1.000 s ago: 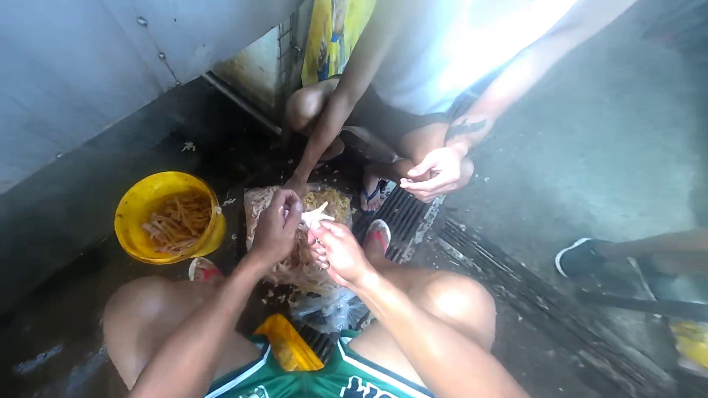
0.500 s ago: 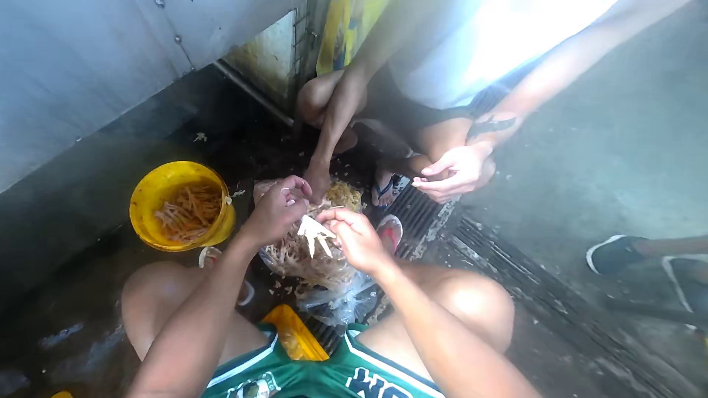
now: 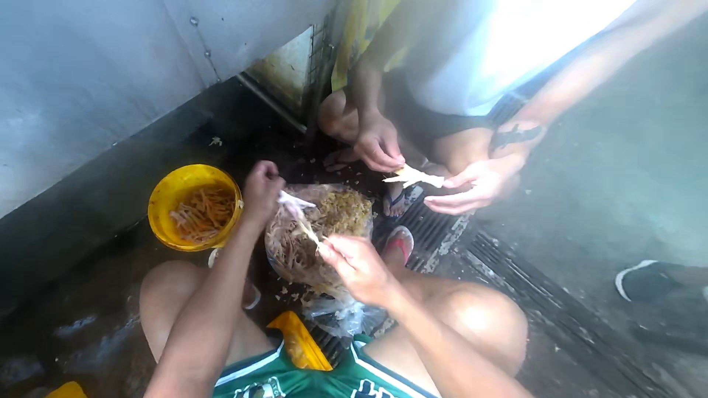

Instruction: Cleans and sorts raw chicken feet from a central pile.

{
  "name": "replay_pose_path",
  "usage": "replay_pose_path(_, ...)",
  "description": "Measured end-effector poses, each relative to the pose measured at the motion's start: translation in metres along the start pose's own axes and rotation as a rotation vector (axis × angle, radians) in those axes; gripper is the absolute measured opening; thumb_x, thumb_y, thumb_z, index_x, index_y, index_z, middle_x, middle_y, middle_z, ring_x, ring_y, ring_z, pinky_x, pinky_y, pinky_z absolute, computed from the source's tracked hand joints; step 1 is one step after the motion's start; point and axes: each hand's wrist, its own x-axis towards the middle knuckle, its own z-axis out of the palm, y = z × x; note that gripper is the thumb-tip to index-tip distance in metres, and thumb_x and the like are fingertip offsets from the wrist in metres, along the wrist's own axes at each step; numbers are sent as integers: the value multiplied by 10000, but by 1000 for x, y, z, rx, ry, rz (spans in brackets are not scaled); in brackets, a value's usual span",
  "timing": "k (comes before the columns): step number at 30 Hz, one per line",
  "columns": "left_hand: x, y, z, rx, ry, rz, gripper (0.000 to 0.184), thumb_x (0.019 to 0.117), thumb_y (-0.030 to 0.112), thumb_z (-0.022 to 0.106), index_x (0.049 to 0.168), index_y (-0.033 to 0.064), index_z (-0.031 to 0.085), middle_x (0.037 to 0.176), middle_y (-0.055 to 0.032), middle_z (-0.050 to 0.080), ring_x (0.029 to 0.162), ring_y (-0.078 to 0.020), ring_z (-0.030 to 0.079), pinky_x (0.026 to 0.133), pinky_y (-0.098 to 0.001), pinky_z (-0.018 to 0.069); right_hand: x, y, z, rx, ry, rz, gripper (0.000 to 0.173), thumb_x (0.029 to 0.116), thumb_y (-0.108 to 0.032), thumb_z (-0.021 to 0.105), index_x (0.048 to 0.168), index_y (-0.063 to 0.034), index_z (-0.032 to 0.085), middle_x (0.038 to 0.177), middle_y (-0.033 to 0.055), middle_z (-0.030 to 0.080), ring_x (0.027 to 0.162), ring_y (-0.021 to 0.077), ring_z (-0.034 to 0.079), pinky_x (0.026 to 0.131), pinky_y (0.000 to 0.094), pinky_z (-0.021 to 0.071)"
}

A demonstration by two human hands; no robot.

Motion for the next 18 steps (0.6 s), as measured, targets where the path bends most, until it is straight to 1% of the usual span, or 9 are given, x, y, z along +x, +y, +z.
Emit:
replay_pose_path(1, 10, -3, -11, -74, 89, -21, 254, 928, 77, 573, 1170, 2, 561, 900, -106, 595, 683, -170, 570, 598, -372, 517, -5, -1, -1, 34, -8, -27, 334, 1083, -265, 483, 897, -61, 671, 734, -4, 590, 678, 46, 556, 639, 227, 486)
replay_pose_path(3, 17, 2, -24, -244, 206, -38, 178, 914, 62, 551, 1090, 75, 528, 798, -23, 537, 552, -105, 506, 475, -287, 474, -11, 3, -4, 90, -2, -13, 322, 1084, -241, 470, 913, -61, 675, 745, -18, 602, 684, 23, 566, 638, 203, 493)
replay_pose_path(5, 4, 11, -25, -313, 156, -17, 205, 928, 59, 528, 1124, 118, 526, 703, 23, 499, 495, -76, 477, 448, -249, 453, -10, 6, -8, 95, 17, 82, 304, 1087, -233, 449, 974, -72, 681, 763, -36, 610, 686, 12, 580, 646, 192, 510)
replay_pose_path(7, -22, 19, -16, -294, 35, 6, 237, 964, 83, 507, 1192, 141, 538, 643, -4, 499, 467, -91, 463, 437, -249, 425, -7, 7, -12, 131, 27, 188, 308, 1078, -182, 431, 1159, -49, 697, 825, -32, 645, 722, 24, 604, 685, 196, 532)
replay_pose_path(9, -36, 20, -5, -343, -46, 25, 239, 987, 114, 499, 1217, 159, 541, 646, -19, 497, 463, -97, 464, 423, -251, 427, -4, 6, -15, 252, 61, 261, 382, 1043, -94, 395, 1306, -32, 664, 810, -30, 631, 689, 41, 579, 647, 202, 513)
replay_pose_path(11, -40, 20, 3, -425, -95, 43, 214, 992, 125, 505, 1199, 162, 544, 648, -11, 478, 475, -95, 460, 438, -254, 438, -4, 8, -12, 450, 139, 289, 421, 987, -41, 363, 1260, -9, 683, 751, -21, 607, 604, 54, 527, 545, 213, 458)
replay_pose_path(13, -40, 21, 9, -454, -129, 59, 193, 1003, 138, 507, 1188, 167, 551, 642, -3, 464, 475, -90, 444, 444, -247, 428, -5, 9, -8, 628, 168, 299, 408, 973, -81, 347, 1157, 0, 702, 716, -31, 574, 564, 52, 490, 499, 218, 421)
replay_pose_path(16, -44, 25, 20, -365, -157, 91, 192, 1020, 142, 513, 1204, 156, 563, 656, -20, 478, 475, -103, 426, 440, -246, 407, -5, 11, -3, 696, 120, 238, 317, 1058, -301, 494, 949, -70, 681, 693, -58, 546, 572, 42, 494, 517, 214, 427)
replay_pose_path(18, -45, 29, 26, -278, -161, 90, 193, 1019, 137, 521, 1203, 149, 577, 673, -35, 517, 479, -113, 446, 432, -251, 404, -2, 10, 2, 669, 109, 232, 275, 1048, -289, 562, 883, -85, 644, 657, -62, 518, 547, 37, 483, 505, 205, 421)
